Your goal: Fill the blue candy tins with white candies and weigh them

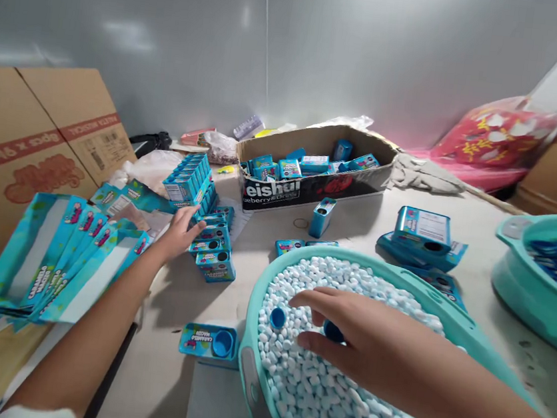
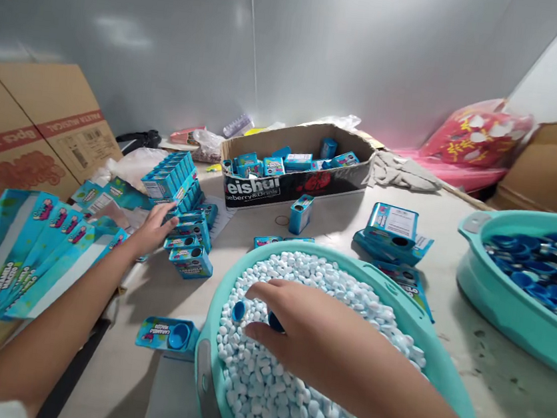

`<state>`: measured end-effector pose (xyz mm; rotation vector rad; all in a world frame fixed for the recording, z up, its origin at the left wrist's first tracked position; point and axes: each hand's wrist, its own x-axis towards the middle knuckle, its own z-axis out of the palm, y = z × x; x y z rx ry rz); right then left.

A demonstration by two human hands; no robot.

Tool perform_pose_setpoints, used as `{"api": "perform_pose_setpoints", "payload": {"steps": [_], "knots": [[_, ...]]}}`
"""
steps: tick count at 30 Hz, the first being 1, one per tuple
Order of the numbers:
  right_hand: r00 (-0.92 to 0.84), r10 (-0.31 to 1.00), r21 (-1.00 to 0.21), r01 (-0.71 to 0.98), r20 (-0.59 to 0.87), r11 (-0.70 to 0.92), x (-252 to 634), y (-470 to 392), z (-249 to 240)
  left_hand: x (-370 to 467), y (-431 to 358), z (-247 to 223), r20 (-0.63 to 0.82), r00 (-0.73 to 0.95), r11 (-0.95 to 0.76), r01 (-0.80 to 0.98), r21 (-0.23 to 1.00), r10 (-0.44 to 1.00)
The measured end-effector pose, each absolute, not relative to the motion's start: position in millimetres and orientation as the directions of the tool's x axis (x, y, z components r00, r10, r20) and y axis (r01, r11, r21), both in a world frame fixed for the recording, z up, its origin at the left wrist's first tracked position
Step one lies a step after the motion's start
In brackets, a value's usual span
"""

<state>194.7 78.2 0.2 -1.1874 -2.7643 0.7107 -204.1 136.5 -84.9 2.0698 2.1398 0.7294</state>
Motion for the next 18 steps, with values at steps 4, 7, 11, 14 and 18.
{"api": "perform_pose_setpoints", "payload": {"steps": [4,7,11,14,18], "knots": [[-0.701,0.708,-0.427,0.668,-0.085,0.61,197.5,80.7,-0.8,-201.7,173.0,-83.8,0.25,-0.044,-0.056,0.923,0.381,0.967],[-0.69,0.718,-0.419,0.68,-0.089,0.602,198.4,82.8,-2.6,-195.9,194.0,-78.6,0.237,-0.023,-0.063,0.934,0.352,0.971],[-0.687,0.718,-0.419,0.689,-0.115,0.591,198.0,84.2,-4.9,-189.2,234.5,-61.5,0.129,0.039,-0.073,0.959,0.274,0.991],[-0.665,0.738,-0.411,0.708,-0.115,0.574,197.2,83.7,-5.0,-181.4,274.0,-51.8,-0.019,0.079,-0.074,0.977,0.202,0.997],[-0.662,0.744,-0.413,0.704,-0.09,0.577,197.7,80.3,-7.0,-176.6,310.7,-55.8,-0.196,0.049,-0.029,0.994,0.102,0.979]]}}
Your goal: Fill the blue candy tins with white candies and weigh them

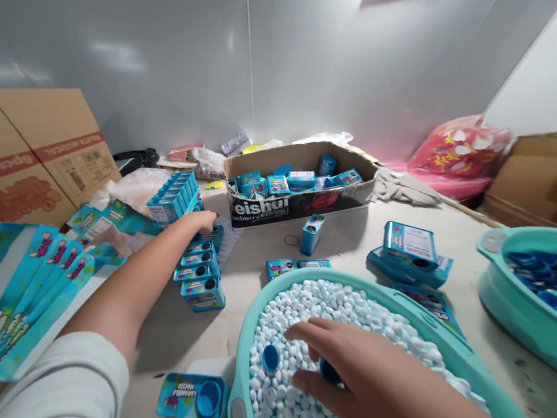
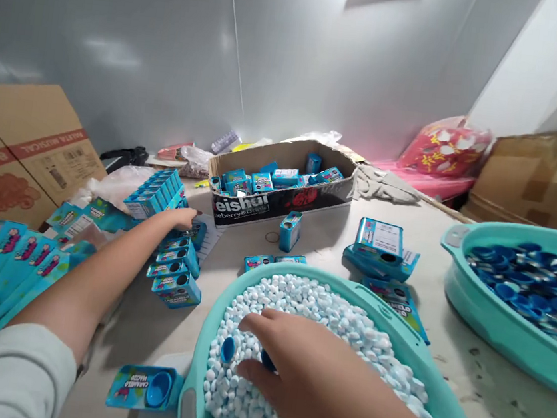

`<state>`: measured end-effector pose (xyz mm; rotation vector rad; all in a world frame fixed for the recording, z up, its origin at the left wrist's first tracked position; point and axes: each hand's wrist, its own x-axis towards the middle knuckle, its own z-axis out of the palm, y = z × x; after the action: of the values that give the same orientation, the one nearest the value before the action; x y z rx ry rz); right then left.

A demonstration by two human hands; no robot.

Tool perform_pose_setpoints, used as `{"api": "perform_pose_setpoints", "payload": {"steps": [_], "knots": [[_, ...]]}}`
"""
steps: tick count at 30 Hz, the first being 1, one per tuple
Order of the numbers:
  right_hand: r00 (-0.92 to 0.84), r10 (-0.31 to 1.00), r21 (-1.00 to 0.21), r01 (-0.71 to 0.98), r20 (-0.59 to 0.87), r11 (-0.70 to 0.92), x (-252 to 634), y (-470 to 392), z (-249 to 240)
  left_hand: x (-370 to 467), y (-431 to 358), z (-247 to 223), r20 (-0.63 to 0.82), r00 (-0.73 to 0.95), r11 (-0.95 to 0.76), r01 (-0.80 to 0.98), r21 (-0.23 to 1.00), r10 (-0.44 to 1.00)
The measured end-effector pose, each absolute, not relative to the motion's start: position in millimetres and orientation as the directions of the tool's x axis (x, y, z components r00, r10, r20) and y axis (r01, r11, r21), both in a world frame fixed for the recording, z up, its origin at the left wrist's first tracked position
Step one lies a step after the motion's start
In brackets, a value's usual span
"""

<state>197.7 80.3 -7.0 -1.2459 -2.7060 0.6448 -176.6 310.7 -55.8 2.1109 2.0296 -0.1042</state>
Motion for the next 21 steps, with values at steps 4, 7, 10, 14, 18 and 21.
{"api": "perform_pose_setpoints", "payload": {"steps": [4,7,10,14,18,21], "knots": [[-0.686,0.726,-0.422,0.67,-0.037,0.611,201.1,77.0,-12.9,-182.0,317.1,-67.9,-0.305,0.02,-0.008,0.999,0.039,0.952],[-0.704,0.71,-0.447,0.637,-0.006,0.628,201.9,76.5,-16.6,-185.7,311.9,-68.5,-0.322,0.026,-0.023,1.0,0.014,0.946],[-0.709,0.705,-0.445,0.64,-0.026,0.627,200.8,76.2,-17.5,-186.5,303.7,-59.5,-0.283,0.05,-0.052,0.999,0.001,0.958],[-0.714,0.7,-0.45,0.634,-0.027,0.629,200.6,75.5,-15.0,-186.4,283.0,-44.0,-0.187,0.106,-0.106,0.994,0.006,0.977],[-0.708,0.705,-0.437,0.644,-0.029,0.628,202.7,74.3,-11.7,-179.5,250.0,-39.1,-0.133,0.156,-0.155,0.988,0.018,0.979],[-0.705,0.709,-0.439,0.645,-0.025,0.626,202.9,73.4,-7.3,-169.9,224.0,-39.1,-0.086,0.166,-0.163,0.986,0.037,0.982]]}}
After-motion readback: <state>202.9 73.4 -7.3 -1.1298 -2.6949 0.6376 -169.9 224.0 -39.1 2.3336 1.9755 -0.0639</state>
